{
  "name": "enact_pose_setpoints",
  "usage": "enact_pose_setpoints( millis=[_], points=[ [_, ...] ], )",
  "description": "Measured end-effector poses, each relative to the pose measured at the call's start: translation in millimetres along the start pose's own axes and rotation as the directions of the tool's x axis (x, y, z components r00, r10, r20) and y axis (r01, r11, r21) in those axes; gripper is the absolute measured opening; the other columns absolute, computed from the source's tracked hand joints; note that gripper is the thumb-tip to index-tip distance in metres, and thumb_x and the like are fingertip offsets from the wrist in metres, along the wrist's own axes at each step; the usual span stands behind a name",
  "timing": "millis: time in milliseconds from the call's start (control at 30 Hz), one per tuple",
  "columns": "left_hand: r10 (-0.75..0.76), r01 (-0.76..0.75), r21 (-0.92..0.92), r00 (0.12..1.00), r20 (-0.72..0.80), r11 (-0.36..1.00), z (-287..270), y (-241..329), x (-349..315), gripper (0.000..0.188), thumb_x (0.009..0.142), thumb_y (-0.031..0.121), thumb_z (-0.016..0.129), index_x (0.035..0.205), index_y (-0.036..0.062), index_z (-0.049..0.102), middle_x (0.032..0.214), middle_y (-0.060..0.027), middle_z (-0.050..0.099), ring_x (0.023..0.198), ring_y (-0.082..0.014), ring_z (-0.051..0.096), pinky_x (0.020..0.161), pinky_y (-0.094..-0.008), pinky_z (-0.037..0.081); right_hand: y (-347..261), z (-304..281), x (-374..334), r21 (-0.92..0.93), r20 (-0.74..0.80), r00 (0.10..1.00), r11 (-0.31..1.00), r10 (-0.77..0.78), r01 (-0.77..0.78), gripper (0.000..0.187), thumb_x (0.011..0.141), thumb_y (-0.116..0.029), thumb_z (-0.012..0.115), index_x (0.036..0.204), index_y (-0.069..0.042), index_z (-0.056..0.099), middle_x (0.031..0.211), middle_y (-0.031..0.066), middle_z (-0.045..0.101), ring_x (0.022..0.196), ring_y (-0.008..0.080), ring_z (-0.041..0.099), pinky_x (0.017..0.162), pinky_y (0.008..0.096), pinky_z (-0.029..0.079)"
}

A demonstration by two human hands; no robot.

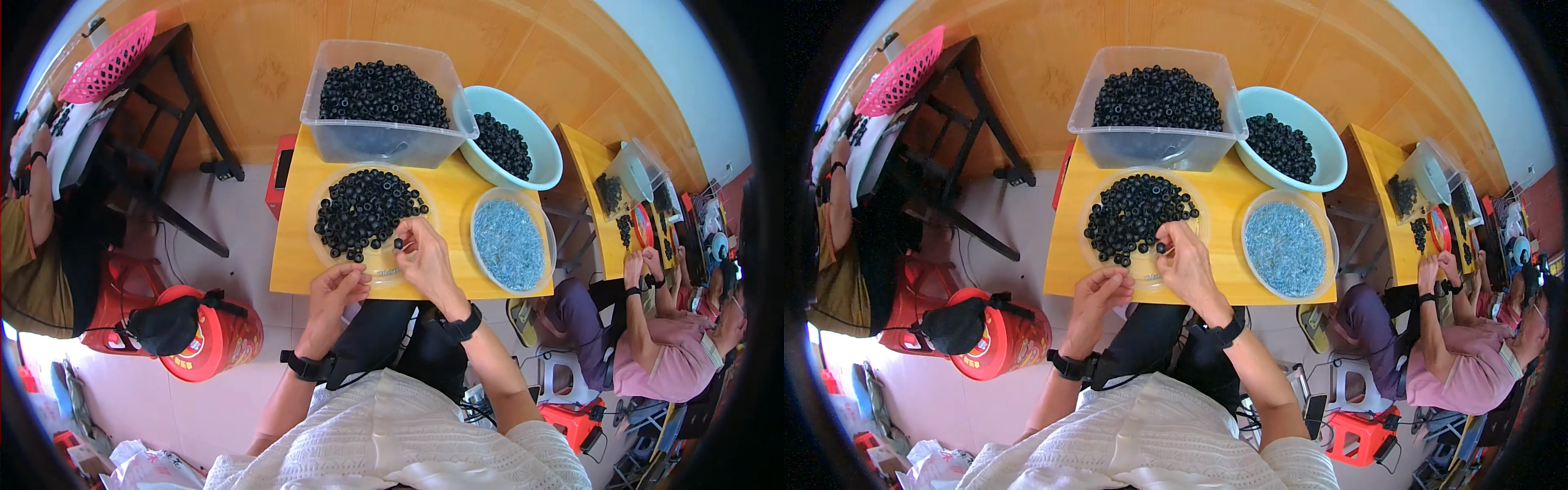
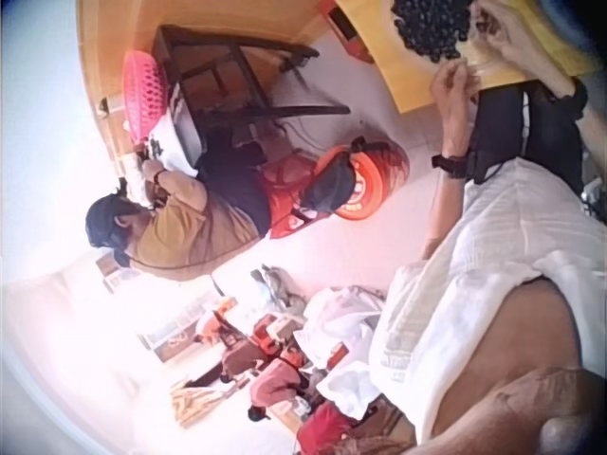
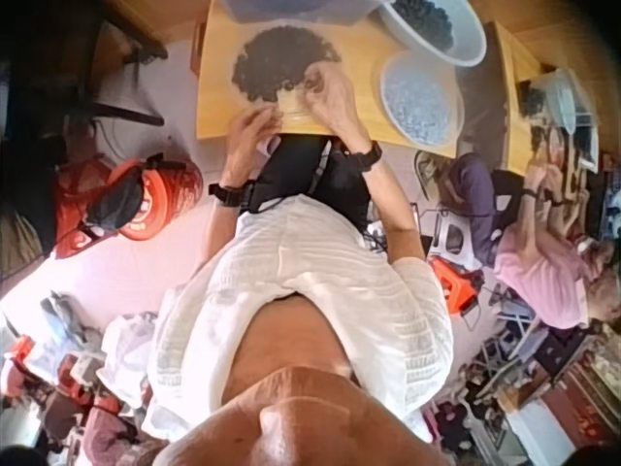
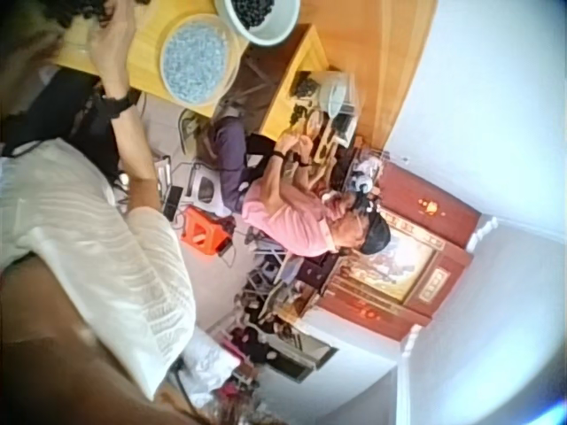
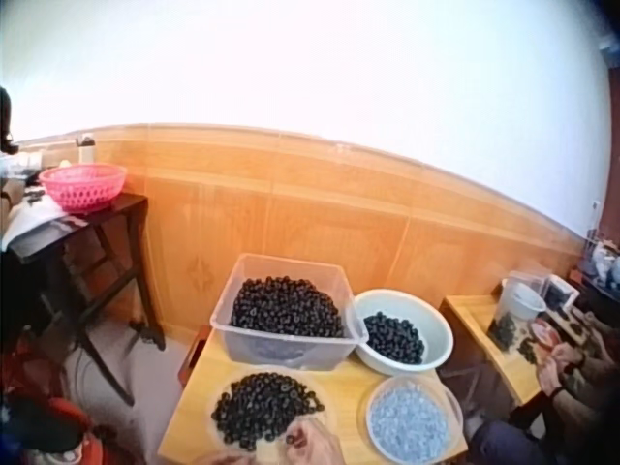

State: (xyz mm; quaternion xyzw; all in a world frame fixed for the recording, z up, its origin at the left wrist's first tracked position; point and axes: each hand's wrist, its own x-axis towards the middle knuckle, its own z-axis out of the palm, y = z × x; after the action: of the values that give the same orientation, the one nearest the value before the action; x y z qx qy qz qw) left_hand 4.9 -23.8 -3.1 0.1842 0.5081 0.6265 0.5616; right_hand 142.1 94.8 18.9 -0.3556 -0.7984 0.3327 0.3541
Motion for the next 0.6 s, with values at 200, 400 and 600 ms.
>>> enact_pose_setpoints(
  millis=[200, 400, 600],
  points=[
    [0.039, -0.021, -0.155, 0.992, 0.116, 0.988, 22, -1, 10, 0.020, 0.085, 0.010, 0.060, 0.102, 0.0000, 0.059, 0.090, -0.0065, 0.064, 0.079, -0.0121, 0.061, 0.070, -0.0226, 0.052, -34, 3, -23, 0.074, 0.030, 0.998, 0.996, -0.046, 0.044, 0.036, 0.066, 0.009, 0.054, 0.100, -0.001, 0.050, 0.087, 0.0147, 0.054, 0.080, 0.0297, 0.057, 0.066, 0.0346, 0.047],
    [0.005, 0.025, -0.188, 0.988, 0.156, 0.982, 3, -14, 9, 0.021, 0.084, 0.004, 0.059, 0.104, -0.0006, 0.059, 0.093, -0.0090, 0.064, 0.081, -0.0140, 0.062, 0.072, -0.0239, 0.053, -26, 3, -36, 0.041, 0.065, 0.990, 0.991, -0.127, 0.124, 0.028, 0.068, 0.004, 0.061, 0.095, -0.002, 0.057, 0.087, 0.0131, 0.057, 0.078, 0.0270, 0.059, 0.065, 0.0313, 0.049],
    [-0.025, 0.046, -0.197, 0.994, 0.109, 0.979, -2, -10, 6, 0.021, 0.084, 0.003, 0.058, 0.105, -0.0025, 0.059, 0.092, -0.0126, 0.064, 0.079, -0.0167, 0.064, 0.073, -0.0255, 0.054, 30, -18, -9, -0.374, -0.051, 0.997, 0.925, 0.051, -0.067, 0.017, 0.068, -0.002, 0.063, 0.084, -0.001, 0.063, 0.084, 0.0140, 0.057, 0.082, 0.0325, 0.055, 0.071, 0.0392, 0.046]
  ],
)
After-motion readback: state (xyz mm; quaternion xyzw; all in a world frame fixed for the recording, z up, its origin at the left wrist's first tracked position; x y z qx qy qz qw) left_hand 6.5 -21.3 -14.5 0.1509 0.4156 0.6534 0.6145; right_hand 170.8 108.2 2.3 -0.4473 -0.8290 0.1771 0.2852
